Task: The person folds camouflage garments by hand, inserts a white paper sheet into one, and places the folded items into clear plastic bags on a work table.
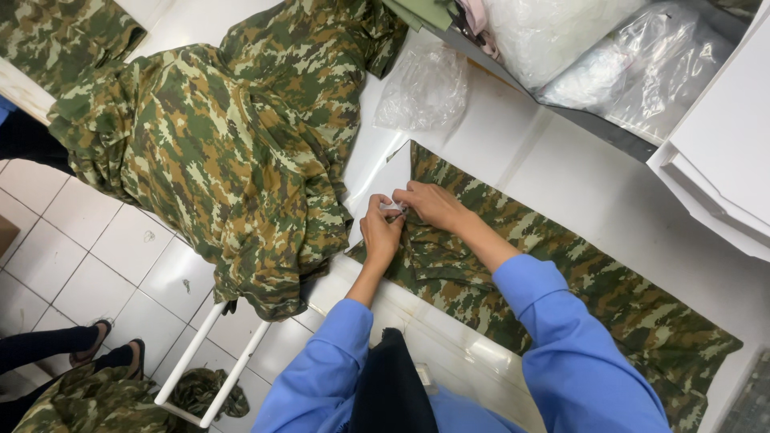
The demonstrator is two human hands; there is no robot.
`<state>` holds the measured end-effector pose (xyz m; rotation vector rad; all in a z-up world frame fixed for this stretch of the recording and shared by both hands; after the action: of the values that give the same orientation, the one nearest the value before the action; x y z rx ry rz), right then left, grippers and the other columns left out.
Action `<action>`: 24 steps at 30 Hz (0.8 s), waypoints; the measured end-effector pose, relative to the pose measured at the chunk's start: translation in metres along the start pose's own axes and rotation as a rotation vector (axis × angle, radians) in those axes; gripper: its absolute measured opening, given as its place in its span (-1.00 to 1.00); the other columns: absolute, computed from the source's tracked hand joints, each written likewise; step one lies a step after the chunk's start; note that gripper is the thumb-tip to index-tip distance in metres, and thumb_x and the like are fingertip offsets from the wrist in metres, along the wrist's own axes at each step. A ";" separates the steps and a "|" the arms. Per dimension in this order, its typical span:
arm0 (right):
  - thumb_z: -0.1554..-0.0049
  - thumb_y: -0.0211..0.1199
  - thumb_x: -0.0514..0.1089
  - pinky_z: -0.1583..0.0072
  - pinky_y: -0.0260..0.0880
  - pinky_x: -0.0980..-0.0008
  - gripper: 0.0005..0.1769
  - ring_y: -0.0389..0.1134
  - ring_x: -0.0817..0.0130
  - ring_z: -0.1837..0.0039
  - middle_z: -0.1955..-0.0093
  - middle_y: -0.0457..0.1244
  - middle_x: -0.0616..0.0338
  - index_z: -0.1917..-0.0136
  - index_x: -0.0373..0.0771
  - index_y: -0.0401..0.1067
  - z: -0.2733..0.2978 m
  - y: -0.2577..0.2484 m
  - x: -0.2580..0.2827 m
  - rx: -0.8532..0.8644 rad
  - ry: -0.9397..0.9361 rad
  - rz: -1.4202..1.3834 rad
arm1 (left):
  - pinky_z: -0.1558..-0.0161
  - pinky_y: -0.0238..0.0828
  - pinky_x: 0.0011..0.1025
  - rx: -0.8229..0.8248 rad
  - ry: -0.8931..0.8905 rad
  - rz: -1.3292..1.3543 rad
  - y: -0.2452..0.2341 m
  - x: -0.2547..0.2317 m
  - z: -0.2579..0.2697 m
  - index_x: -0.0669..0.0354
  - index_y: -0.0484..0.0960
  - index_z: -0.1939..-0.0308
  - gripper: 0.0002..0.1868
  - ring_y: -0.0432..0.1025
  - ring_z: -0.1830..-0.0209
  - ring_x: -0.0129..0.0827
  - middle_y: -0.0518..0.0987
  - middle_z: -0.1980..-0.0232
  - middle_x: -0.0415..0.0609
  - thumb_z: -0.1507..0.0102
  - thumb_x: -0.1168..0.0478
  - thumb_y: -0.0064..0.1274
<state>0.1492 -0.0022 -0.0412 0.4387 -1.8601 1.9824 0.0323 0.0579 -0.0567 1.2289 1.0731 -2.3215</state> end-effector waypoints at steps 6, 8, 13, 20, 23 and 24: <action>-0.36 0.00 -0.16 0.03 0.38 0.22 -0.84 0.34 0.08 0.09 0.21 0.12 0.25 0.06 -0.03 0.35 -0.007 0.023 -0.024 0.017 0.043 -0.140 | -0.12 0.44 -0.14 -0.013 -0.019 -0.005 0.001 0.009 -0.005 -0.02 0.40 0.01 -0.59 0.61 -0.05 -0.05 0.76 0.21 -0.03 -0.16 0.28 0.27; -0.31 0.06 -0.21 -0.02 0.39 0.20 -0.85 0.36 0.05 0.05 0.20 0.17 0.19 0.11 -0.06 0.38 -0.006 0.024 -0.026 0.023 0.028 -0.182 | -0.11 0.44 -0.16 -0.011 -0.022 0.006 0.001 0.009 -0.006 -0.01 0.41 0.03 -0.61 0.62 -0.03 -0.06 0.76 0.22 -0.04 -0.16 0.27 0.27; -0.32 -0.02 -0.19 -0.17 0.41 0.22 -0.80 0.38 0.14 -0.13 0.04 0.25 0.22 0.09 -0.01 0.40 0.009 0.041 -0.028 -0.035 0.074 -0.180 | -0.10 0.45 -0.24 -0.046 -0.045 0.046 0.001 0.016 -0.010 -0.02 0.45 0.17 -0.66 0.64 0.08 -0.15 0.75 0.30 -0.14 -0.11 0.26 0.30; -0.41 -0.12 -0.22 -0.53 0.08 -0.06 -0.41 -0.02 -0.03 -0.65 -0.67 -0.02 0.07 -0.64 0.19 0.13 0.166 -0.024 0.030 -0.361 0.433 -0.335 | 0.00 0.44 -0.07 0.006 0.163 -0.059 0.014 -0.002 -0.012 0.13 0.48 0.08 -0.80 0.61 0.13 0.02 0.71 0.25 0.10 -0.25 0.43 0.05; -0.45 -0.09 -0.14 -0.54 0.05 -0.08 -0.56 0.11 -0.05 -0.57 -0.50 0.20 -0.11 -0.53 -0.22 0.31 0.330 -0.002 -0.015 -0.830 0.822 -0.192 | -0.42 -0.02 0.27 -0.058 0.530 -0.440 0.042 -0.029 0.010 -0.08 0.49 -0.26 -0.69 0.25 -0.48 -0.03 0.47 -0.40 -0.06 -0.43 0.17 0.02; -0.47 -0.06 -0.10 -0.54 -0.09 -0.18 -0.53 0.05 -0.18 -0.58 -0.53 0.14 -0.23 -0.56 -0.31 0.25 0.387 0.011 -0.026 -0.864 1.016 -0.015 | -0.43 -0.15 0.35 -0.015 0.649 -0.511 0.050 -0.041 0.020 -0.06 0.41 -0.39 -0.62 0.12 -0.56 0.03 0.33 -0.51 -0.03 -0.48 0.10 -0.09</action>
<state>0.1539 -0.3906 -0.0349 -0.6747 -1.6984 0.8626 0.0730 0.0069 -0.0407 1.9652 1.7849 -2.2756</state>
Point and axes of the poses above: each hand's wrist, its own z-axis away from the middle knuckle, its own y-axis out of the palm, x = y × z, the point moved 8 cm from there along -z, towards the middle knuckle
